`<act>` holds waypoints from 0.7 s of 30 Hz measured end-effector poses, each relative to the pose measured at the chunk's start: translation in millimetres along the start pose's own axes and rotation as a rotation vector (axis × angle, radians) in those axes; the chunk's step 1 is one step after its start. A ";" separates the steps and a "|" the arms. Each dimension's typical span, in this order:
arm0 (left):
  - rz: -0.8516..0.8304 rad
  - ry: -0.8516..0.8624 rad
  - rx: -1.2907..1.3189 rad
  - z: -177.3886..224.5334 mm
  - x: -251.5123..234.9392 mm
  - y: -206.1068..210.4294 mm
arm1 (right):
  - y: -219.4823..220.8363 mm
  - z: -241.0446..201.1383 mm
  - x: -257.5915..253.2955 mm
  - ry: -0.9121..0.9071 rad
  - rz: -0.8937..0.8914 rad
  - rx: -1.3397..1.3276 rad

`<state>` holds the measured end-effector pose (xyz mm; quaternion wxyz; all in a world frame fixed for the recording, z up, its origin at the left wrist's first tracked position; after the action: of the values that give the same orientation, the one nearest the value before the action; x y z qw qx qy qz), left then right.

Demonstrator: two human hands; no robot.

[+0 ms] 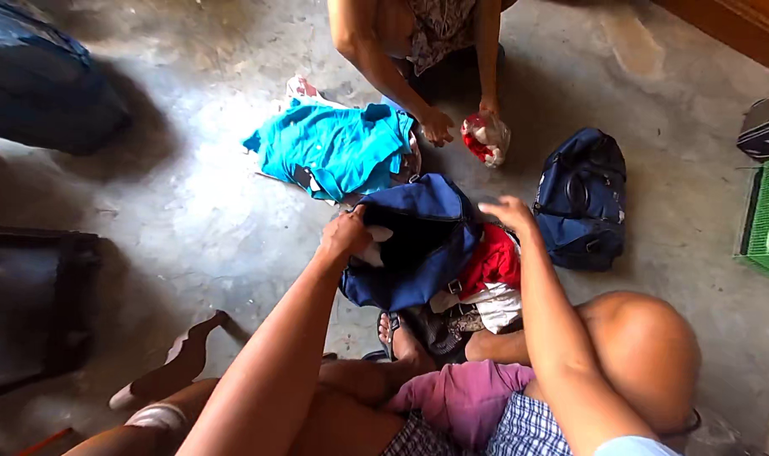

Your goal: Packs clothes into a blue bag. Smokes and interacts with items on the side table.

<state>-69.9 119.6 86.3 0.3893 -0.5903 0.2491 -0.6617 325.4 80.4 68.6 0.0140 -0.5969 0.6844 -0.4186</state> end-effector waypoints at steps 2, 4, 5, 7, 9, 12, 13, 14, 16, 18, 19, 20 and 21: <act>-0.005 0.001 -0.002 4.4 2.4 -1.6 | 15.7 96.4 11.4 0.207 -0.080 0.037; -0.022 -0.004 -0.017 7.9 3.0 -1.7 | 53.6 158.0 40.3 0.385 -0.198 0.041; -0.027 -0.006 -0.016 9.3 2.9 -2.0 | 69.0 173.1 50.6 0.456 -0.167 0.043; -0.030 -0.011 -0.008 10.3 1.7 -4.8 | 85.2 185.9 53.8 0.515 -0.005 0.093; -0.031 -0.006 0.006 8.6 2.7 -3.0 | 87.5 183.3 54.1 0.549 0.107 -0.025; -0.005 0.029 0.039 2.6 -1.3 -4.6 | 72.5 150.1 55.7 0.586 0.227 -0.385; 0.004 0.044 0.049 1.0 -2.4 -4.3 | 66.9 139.4 60.3 0.585 0.292 -0.496; 0.008 0.057 0.064 0.0 -2.7 -4.1 | 62.4 126.1 67.7 0.567 0.364 -0.606; 0.004 0.077 0.098 -2.0 -2.2 -5.0 | 58.1 89.3 90.0 0.466 0.493 -0.849; 0.006 0.109 0.128 -1.8 -2.0 -4.6 | 57.5 41.9 118.6 0.269 0.536 -1.061; 0.018 0.130 0.149 -1.7 -1.6 -3.3 | 60.2 16.6 133.9 0.149 0.520 -1.108; 0.030 0.147 0.169 -1.6 -1.2 -3.0 | 65.1 -8.2 148.7 0.034 0.513 -1.095; 0.044 0.164 0.187 -1.4 -0.4 -1.3 | 72.6 -28.6 161.8 -0.082 0.527 -1.035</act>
<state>-71.5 120.5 86.9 0.4354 -0.4897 0.2305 -0.7194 205.6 -42.3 122.1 -0.1496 -0.3513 0.9242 0.0116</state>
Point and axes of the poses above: each hand's wrist, its own x-axis away from the middle knuckle, its own y-axis out of the palm, z = x × y, the point moved 4 cm from there along -x, towards the middle knuckle, and after that the axes turned 4 degrees about -y, right-handed, at the moved point
